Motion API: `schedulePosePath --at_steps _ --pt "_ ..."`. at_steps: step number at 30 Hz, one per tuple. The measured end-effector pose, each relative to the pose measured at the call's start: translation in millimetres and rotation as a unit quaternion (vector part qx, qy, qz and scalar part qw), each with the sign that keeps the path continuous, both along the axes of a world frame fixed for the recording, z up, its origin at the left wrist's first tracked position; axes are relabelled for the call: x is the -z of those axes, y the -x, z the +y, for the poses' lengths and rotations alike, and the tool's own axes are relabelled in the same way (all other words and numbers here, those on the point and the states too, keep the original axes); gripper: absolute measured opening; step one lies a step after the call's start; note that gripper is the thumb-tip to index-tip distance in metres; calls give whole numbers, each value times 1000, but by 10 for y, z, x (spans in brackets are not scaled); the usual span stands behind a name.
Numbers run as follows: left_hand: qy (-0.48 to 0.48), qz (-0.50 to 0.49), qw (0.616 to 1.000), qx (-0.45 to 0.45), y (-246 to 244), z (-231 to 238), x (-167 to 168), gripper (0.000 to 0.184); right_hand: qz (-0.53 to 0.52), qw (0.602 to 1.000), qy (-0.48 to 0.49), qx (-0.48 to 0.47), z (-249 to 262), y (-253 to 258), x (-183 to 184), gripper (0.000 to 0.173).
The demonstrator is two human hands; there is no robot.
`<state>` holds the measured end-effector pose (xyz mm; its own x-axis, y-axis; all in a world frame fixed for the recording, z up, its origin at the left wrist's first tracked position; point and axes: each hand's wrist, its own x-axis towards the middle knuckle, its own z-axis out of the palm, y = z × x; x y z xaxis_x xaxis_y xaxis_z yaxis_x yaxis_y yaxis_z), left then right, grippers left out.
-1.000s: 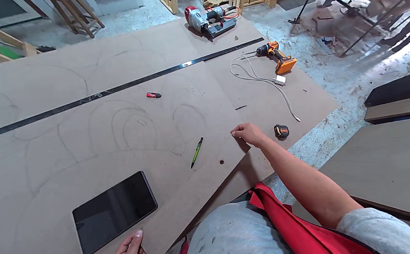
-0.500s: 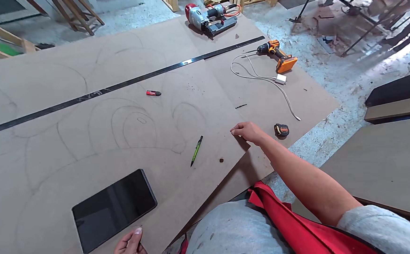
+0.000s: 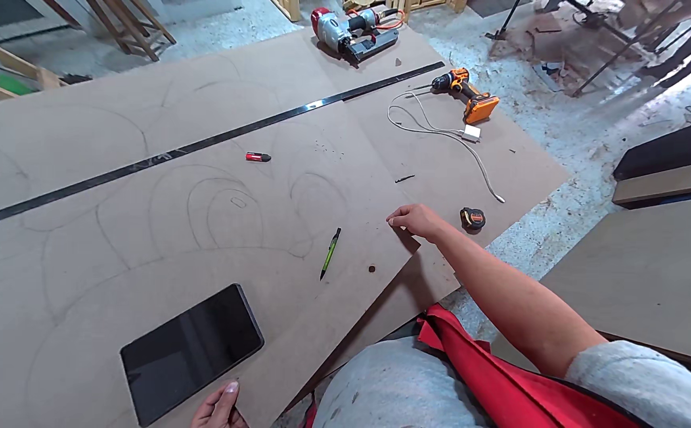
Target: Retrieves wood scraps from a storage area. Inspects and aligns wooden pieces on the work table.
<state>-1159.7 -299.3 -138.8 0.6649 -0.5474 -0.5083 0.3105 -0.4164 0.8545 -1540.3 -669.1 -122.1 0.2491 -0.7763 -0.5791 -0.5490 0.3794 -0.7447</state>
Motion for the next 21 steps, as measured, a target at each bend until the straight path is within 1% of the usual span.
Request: schedulePosePath --at_steps 14,18,21 --pt "-6 0 1000 -10 -58 -43 48 8 4 1000 4 -5 -75 -49 27 19" --pt "-14 -2 1000 0 -66 -44 25 9 29 999 20 -15 -62 -55 5 19" --pt "-20 -5 1000 13 -55 -51 7 11 24 999 21 -13 -48 -42 -14 19"
